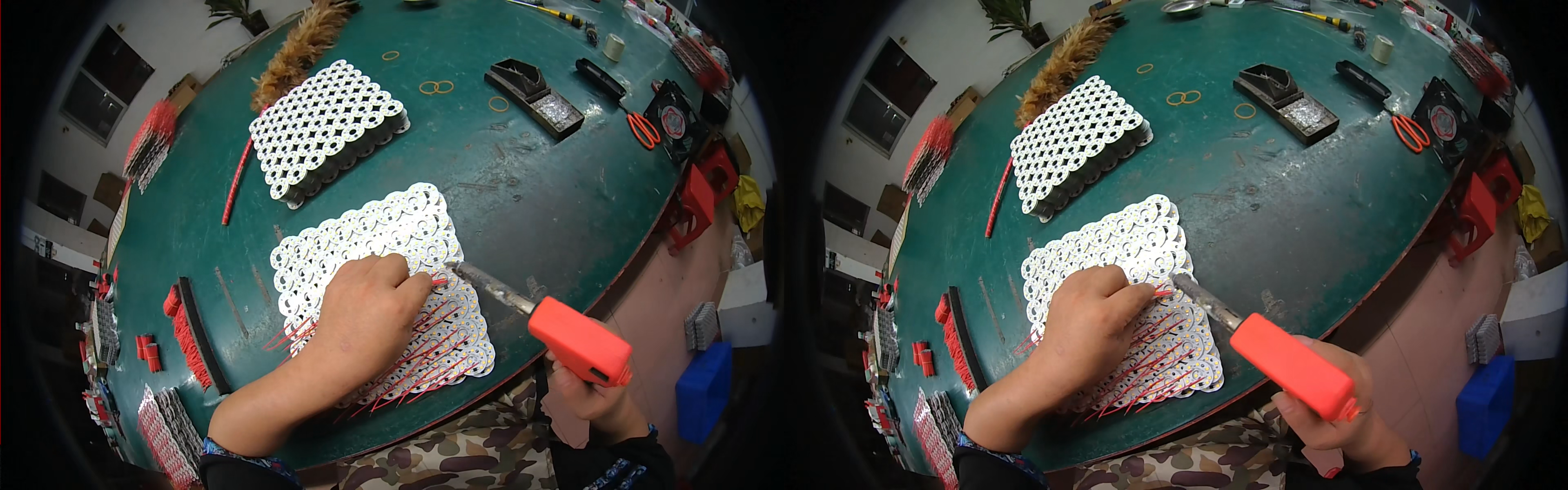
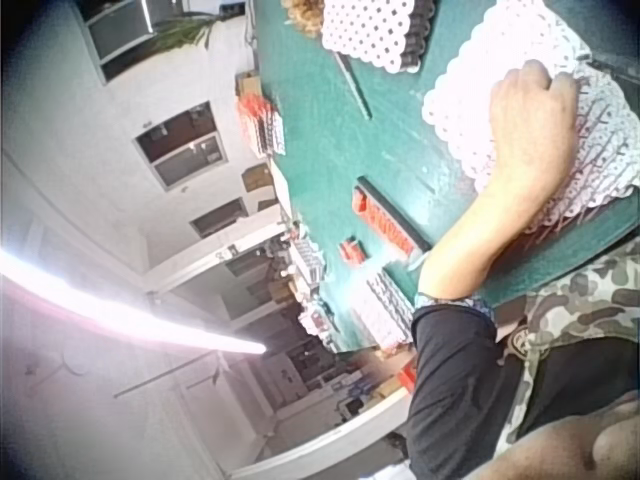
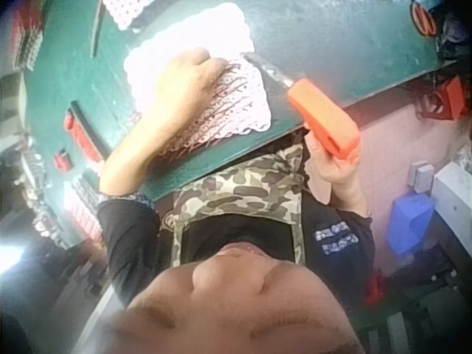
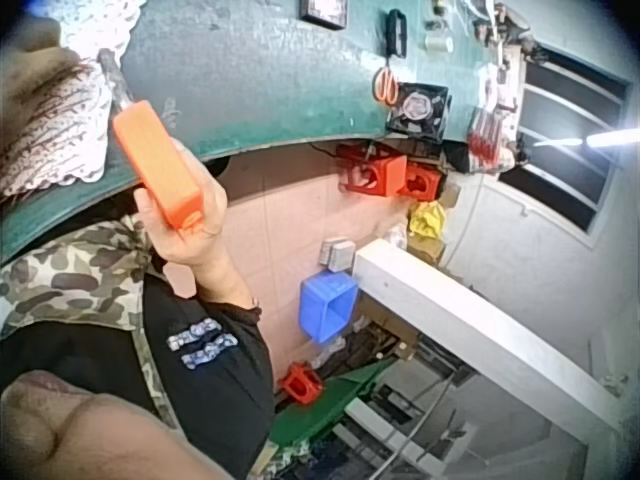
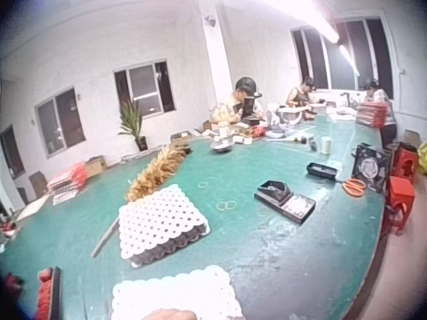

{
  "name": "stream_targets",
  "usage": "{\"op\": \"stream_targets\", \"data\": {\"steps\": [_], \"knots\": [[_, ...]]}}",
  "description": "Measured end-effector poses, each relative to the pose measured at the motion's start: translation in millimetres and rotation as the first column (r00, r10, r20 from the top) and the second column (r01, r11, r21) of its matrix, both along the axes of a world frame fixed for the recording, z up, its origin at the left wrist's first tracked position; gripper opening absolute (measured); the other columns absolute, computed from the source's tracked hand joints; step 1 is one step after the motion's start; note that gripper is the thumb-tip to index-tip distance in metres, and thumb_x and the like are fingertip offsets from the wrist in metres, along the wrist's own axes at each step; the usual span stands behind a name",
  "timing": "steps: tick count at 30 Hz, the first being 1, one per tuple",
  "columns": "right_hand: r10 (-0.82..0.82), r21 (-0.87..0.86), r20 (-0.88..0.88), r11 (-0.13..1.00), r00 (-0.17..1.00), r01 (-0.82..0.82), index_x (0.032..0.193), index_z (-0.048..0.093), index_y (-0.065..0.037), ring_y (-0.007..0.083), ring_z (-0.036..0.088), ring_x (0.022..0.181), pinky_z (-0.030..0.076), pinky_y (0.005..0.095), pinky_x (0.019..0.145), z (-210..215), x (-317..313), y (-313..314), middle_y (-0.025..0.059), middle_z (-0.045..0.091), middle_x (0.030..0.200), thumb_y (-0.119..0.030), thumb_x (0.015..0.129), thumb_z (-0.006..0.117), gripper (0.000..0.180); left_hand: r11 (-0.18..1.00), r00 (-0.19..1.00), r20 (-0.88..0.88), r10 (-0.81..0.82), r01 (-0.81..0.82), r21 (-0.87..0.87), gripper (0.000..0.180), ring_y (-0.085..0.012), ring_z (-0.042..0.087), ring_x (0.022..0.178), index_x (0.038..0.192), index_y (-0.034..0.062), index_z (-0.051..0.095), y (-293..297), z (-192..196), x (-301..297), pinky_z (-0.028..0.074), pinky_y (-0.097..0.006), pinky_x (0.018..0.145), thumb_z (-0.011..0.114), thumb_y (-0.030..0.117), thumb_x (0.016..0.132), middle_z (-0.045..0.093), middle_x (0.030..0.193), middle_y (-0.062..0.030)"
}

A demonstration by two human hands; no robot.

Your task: The person solders red wires onto round LED circuit boards using a soldering iron, taking wires from a bundle on the table.

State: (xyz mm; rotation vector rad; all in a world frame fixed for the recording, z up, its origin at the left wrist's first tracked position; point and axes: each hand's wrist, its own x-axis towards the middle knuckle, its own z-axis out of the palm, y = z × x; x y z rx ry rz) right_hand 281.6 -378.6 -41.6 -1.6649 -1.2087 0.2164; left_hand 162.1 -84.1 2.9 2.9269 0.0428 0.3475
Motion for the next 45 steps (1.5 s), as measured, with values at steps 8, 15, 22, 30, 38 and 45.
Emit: {"op": "stream_targets", "data": {"steps": [8, 15, 22, 30, 38, 45], "knots": [[-0.007, 0.066, -0.013, 0.998, 1.000, 0.008, 0.124, 0.054, 0.005, 0.0305, 0.073, 0.085, 0.058, 0.0372, 0.078, -1, 1, 0, 0.0186, 0.068, 0.110, -0.011, 0.083, 0.077, 0.050, 1.000, 1.000, 0.010, -0.006, 0.006, 0.003, 0.023, -0.0325, 0.061, 0.071, 0.094, 0.0075, 0.073, -1, -1, 1, 0.048, -0.046, 0.062, 0.069, 0.003, 0.071, 0.059, 0.073, -0.0100], [0.027, 0.043, -0.012, 0.999, 1.000, -0.026, 0.127, 0.055, 0.007, 0.0278, 0.073, 0.081, 0.058, 0.0357, 0.074, 2, -1, 7, 0.0189, 0.070, 0.107, -0.004, 0.077, 0.079, 0.056, 1.000, 1.000, 0.008, 0.001, -0.001, 0.013, 0.022, -0.0321, 0.061, 0.071, 0.092, 0.0078, 0.074, -1, -2, 1, 0.048, -0.046, 0.062, 0.069, 0.003, 0.071, 0.059, 0.074, -0.0099], [0.041, 0.082, -0.037, 0.996, 0.998, -0.038, 0.126, 0.055, 0.008, 0.0290, 0.073, 0.076, 0.059, 0.0359, 0.070, 2, -2, 13, 0.0178, 0.071, 0.100, -0.003, 0.078, 0.078, 0.054, 1.000, 1.000, 0.005, 0.003, -0.003, 0.009, 0.023, -0.0319, 0.061, 0.072, 0.092, 0.0076, 0.074, -2, -1, 0, 0.047, -0.046, 0.062, 0.070, 0.003, 0.070, 0.059, 0.074, -0.0097], [0.041, 0.004, -0.073, 0.999, 0.997, -0.041, 0.128, 0.054, 0.008, 0.0302, 0.073, 0.080, 0.059, 0.0365, 0.074, 9, 1, 6, 0.0199, 0.071, 0.107, -0.004, 0.078, 0.078, 0.056, 1.000, 1.000, 0.012, 0.003, -0.003, 0.010, 0.025, -0.0320, 0.061, 0.072, 0.093, 0.0076, 0.074, -1, -1, 0, 0.047, -0.046, 0.062, 0.069, 0.002, 0.069, 0.059, 0.074, -0.0092], [0.012, 0.041, 0.001, 0.999, 1.000, -0.012, 0.129, 0.054, 0.009, 0.0301, 0.074, 0.083, 0.059, 0.0367, 0.076, 9, 0, 4, 0.0197, 0.071, 0.106, -0.003, 0.077, 0.079, 0.058, 1.000, 1.000, -0.012, 0.003, -0.003, 0.010, 0.012, -0.0315, 0.061, 0.075, 0.085, 0.0046, 0.067, -3, 0, 0, 0.048, -0.046, 0.067, 0.063, 0.006, 0.075, 0.058, 0.077, -0.0119], [0.010, 0.081, -0.004, 0.997, 1.000, -0.010, 0.126, 0.055, 0.008, 0.0300, 0.074, 0.078, 0.059, 0.0360, 0.073, 5, -1, 8, 0.0185, 0.072, 0.103, -0.002, 0.076, 0.080, 0.057, 1.000, 1.000, 0.001, 0.007, -0.007, 0.004, 0.008, -0.0321, 0.061, 0.074, 0.082, 0.0046, 0.065, -4, -1, 0, 0.048, -0.046, 0.067, 0.063, 0.006, 0.074, 0.057, 0.077, -0.0122]]}}
